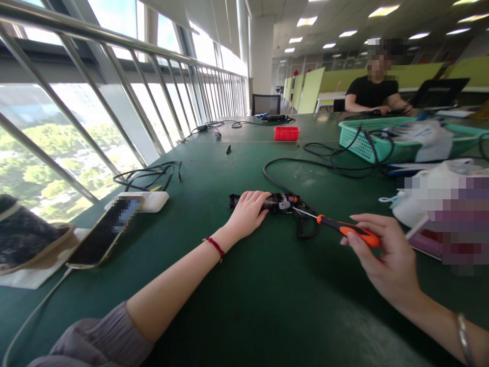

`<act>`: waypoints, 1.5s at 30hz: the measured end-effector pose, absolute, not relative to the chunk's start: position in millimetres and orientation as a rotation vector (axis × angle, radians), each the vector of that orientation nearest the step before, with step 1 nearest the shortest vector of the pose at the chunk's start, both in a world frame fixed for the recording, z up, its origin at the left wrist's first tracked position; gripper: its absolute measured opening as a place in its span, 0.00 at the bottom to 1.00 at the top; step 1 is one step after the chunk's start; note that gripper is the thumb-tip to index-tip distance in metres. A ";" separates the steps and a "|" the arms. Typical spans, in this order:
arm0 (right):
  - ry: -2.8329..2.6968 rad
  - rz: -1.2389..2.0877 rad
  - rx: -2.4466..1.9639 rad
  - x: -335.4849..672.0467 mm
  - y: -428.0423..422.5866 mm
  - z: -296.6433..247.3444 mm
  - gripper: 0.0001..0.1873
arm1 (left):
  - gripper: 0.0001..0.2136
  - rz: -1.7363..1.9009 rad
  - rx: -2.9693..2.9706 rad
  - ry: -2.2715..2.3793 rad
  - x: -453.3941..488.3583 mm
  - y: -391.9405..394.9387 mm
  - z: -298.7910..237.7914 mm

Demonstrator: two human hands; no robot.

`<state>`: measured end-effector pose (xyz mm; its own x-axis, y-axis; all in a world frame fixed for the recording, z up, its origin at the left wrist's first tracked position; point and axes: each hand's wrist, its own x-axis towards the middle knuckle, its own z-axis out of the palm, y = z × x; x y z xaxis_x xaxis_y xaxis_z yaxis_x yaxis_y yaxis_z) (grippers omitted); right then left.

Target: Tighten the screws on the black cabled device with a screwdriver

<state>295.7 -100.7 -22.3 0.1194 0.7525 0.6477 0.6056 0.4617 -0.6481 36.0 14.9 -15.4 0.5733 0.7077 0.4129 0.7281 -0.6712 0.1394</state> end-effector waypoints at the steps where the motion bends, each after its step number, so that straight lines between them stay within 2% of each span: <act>1: -1.532 0.112 -1.196 295.2 -99.5 -23.1 0.14 | 0.16 -0.690 -2.745 -1.255 36.1 15.1 -15.6; 6: -1.535 0.041 -1.075 293.7 -97.9 -24.1 0.16 | 0.17 -0.695 -2.747 -1.268 36.1 15.1 -16.0; 11: -1.680 0.144 -1.189 293.8 -102.7 -17.8 0.05 | 0.16 -0.691 -2.738 -1.254 35.4 15.2 -16.1; 14: -1.676 0.175 -1.192 293.4 -103.1 -15.5 0.04 | 0.17 -0.692 -2.732 -1.251 35.6 15.0 -15.9; 19: -1.739 0.021 -1.174 293.7 -104.1 -15.1 0.02 | 0.16 -0.681 -2.726 -1.260 36.4 13.8 -14.5; 31: -1.825 -0.017 -1.042 291.9 -108.2 -9.1 0.12 | 0.17 -0.669 -2.705 -1.280 36.0 11.8 -12.8; 45: -1.796 -0.046 -1.133 293.5 -106.1 -10.3 0.10 | 0.17 -0.673 -2.676 -1.291 36.6 10.1 -11.6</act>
<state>293.5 -106.1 -10.3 -0.0913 0.6696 0.7371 0.7064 0.5652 -0.4260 36.6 10.1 -11.6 0.5443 0.7220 0.4272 0.7638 -0.6371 0.1037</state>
